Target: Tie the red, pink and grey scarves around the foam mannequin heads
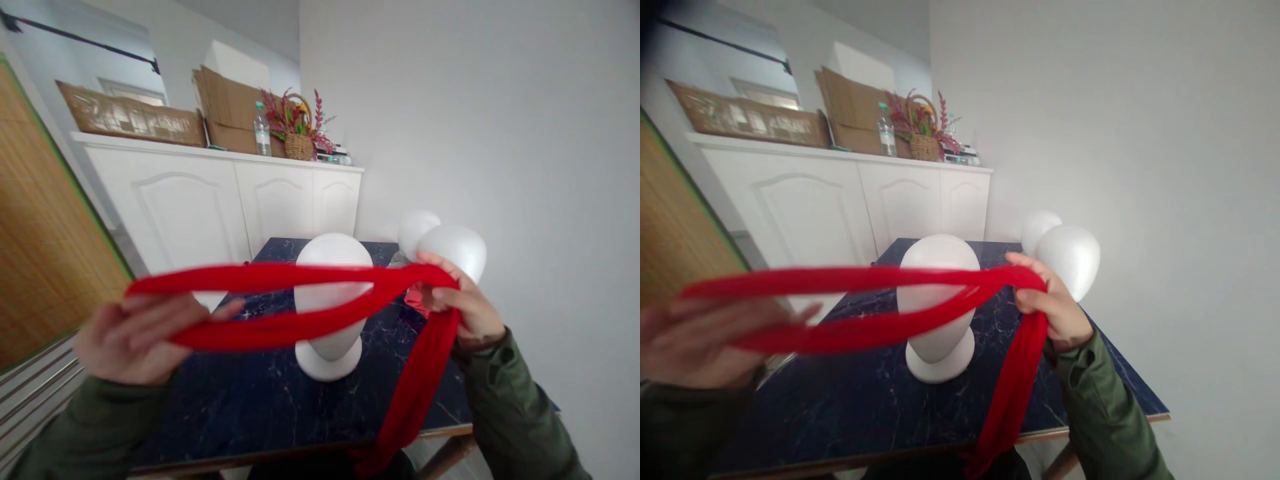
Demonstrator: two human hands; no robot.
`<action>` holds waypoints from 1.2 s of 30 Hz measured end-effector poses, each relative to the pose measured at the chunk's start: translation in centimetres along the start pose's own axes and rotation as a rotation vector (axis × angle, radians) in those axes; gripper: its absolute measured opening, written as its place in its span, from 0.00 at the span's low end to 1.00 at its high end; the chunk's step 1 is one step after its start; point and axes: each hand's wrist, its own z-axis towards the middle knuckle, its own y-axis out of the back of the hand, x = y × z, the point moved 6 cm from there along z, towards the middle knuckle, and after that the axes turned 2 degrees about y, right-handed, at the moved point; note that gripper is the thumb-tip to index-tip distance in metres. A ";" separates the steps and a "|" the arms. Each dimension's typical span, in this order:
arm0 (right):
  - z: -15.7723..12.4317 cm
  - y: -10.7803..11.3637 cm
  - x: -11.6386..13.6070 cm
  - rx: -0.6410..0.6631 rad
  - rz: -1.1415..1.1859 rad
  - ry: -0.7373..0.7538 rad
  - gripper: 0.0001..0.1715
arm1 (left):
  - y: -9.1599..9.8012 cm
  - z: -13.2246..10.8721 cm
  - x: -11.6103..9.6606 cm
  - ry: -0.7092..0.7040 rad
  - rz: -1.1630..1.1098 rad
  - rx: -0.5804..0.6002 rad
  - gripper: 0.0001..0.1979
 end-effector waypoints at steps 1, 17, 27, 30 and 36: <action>1.7 0.0 1.0 -0.033 -0.015 0.085 0.26 | -0.1 1.1 -2.9 -0.177 -0.040 -0.030 0.10; 1.7 4.8 -20.9 -0.206 -0.436 -0.329 0.06 | 5.8 9.2 11.5 0.151 -0.320 -0.154 0.11; -4.9 -1.4 -21.3 -0.287 0.039 -0.386 0.15 | -3.4 2.8 19.6 0.628 0.393 0.516 0.12; -5.9 -3.5 -20.0 -0.395 -0.174 -0.256 0.07 | -5.2 2.5 20.4 0.638 0.400 0.501 0.16; -5.1 -5.2 -17.4 -0.219 -0.345 -0.187 0.11 | -5.5 2.4 20.0 0.469 0.573 0.623 0.13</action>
